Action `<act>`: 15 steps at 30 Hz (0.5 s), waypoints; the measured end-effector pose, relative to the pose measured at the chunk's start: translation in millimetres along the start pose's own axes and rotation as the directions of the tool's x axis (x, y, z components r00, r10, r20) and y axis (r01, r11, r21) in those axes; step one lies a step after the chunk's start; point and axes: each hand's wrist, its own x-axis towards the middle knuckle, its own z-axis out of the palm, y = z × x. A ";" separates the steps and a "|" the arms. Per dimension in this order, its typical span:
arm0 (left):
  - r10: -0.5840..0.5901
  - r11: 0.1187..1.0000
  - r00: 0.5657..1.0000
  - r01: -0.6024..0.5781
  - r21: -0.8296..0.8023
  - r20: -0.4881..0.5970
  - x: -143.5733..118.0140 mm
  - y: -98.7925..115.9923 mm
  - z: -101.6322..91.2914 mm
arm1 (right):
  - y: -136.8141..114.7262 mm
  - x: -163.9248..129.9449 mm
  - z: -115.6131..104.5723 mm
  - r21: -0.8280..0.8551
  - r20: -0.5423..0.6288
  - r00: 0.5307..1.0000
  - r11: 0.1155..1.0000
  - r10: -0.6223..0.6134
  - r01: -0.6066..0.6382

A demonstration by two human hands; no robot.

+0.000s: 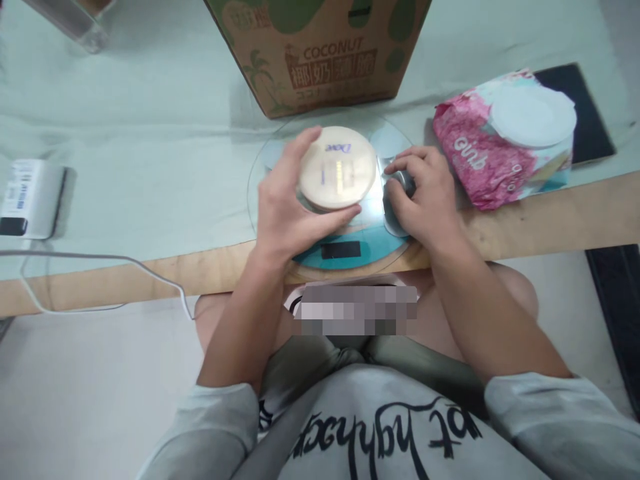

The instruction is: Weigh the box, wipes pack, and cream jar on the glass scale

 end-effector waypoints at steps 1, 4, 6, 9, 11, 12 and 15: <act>0.013 1.000 0.998 -0.012 0.001 -0.068 -0.5 -10.3 -7.9 | 0.4 0.2 0.4 -0.003 -0.003 1.000 1.000 -0.002 0.002; 0.084 0.996 0.944 -0.067 0.065 -0.320 -0.7 -51.5 -48.4 | 1.9 0.8 1.5 -0.014 -0.007 1.000 1.000 -0.008 0.008; 0.099 0.984 0.879 -0.016 0.180 -0.467 -1.6 -82.6 -81.0 | 3.3 1.0 2.3 -0.027 -0.004 1.000 1.000 -0.002 0.002; -0.043 0.960 0.804 0.198 0.198 -0.593 -7.5 -123.8 -119.4 | 4.1 0.6 4.1 -0.047 0.012 1.000 0.999 0.010 -0.010; -0.162 0.939 0.769 0.313 0.144 -0.618 -13.5 -142.6 -133.0 | 2.1 0.4 4.7 -0.051 0.025 1.000 0.999 0.014 -0.012; -0.221 0.924 0.763 0.363 0.119 -0.607 -16.0 -147.9 -136.4 | 0.4 0.5 4.1 -0.054 0.026 1.000 0.999 0.011 -0.009; -0.171 0.915 0.783 0.352 0.198 -0.598 -17.9 -141.0 -133.8 | -4.0 3.3 -6.7 -0.114 -0.069 0.995 0.991 -0.073 0.065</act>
